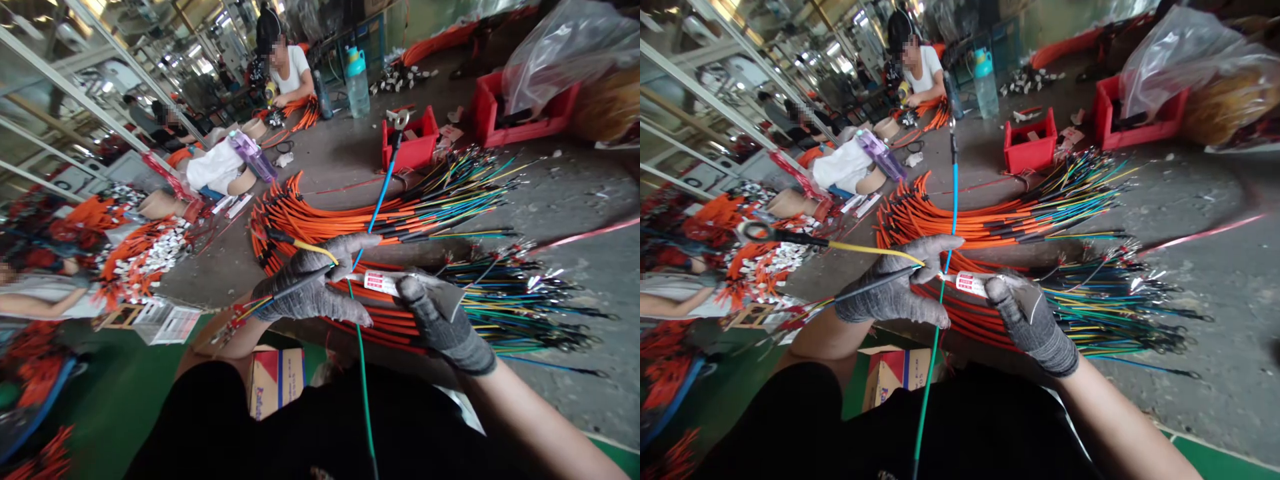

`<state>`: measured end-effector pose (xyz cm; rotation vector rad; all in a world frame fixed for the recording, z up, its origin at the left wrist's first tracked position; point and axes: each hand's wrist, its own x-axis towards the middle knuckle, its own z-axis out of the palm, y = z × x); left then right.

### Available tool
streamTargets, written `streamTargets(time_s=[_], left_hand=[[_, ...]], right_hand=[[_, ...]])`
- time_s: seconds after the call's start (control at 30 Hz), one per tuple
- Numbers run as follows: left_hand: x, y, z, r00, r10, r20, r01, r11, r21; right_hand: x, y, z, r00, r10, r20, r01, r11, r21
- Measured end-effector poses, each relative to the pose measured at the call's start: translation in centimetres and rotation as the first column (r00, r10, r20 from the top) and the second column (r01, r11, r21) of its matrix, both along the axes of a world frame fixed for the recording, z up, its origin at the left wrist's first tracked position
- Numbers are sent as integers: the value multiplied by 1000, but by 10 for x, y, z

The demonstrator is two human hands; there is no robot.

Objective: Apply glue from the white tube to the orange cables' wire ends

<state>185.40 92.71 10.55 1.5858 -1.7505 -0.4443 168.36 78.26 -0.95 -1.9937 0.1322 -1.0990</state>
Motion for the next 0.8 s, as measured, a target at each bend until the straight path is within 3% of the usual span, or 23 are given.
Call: streamTargets(time_s=[0.1, 0.27, 0.43, 0.57, 0.67, 0.8], left_hand=[[-1, 0, 4, 999, 5, -38, -5, 1000, 19], [-2, 0, 2, 995, 55, -86, -56, 998, -4], [3, -9, -5, 968, 35, -249, -50, 997, -54], [9, -27, -1, 990, 99, -99, -114, 980, -165], [17, -41, 7, 997, 78, 28, -65, 946, -318], [22, -50, 10, 998, 50, -36, -58, 959, -278]], right_hand=[[-3, 0, -3, 999, -26, 26, 29, 992, -119], [-6, 10, -11, 989, -123, 79, 133, 981, -144], [-3, 13, -8, 982, -138, 127, 165, 956, -243], [-2, 8, -1, 978, -138, 157, 185, 917, -353], [-4, 4, 1, 962, -209, 175, 265, 865, -426], [-2, 3, 1, 937, -291, 193, 349, 764, -543]])
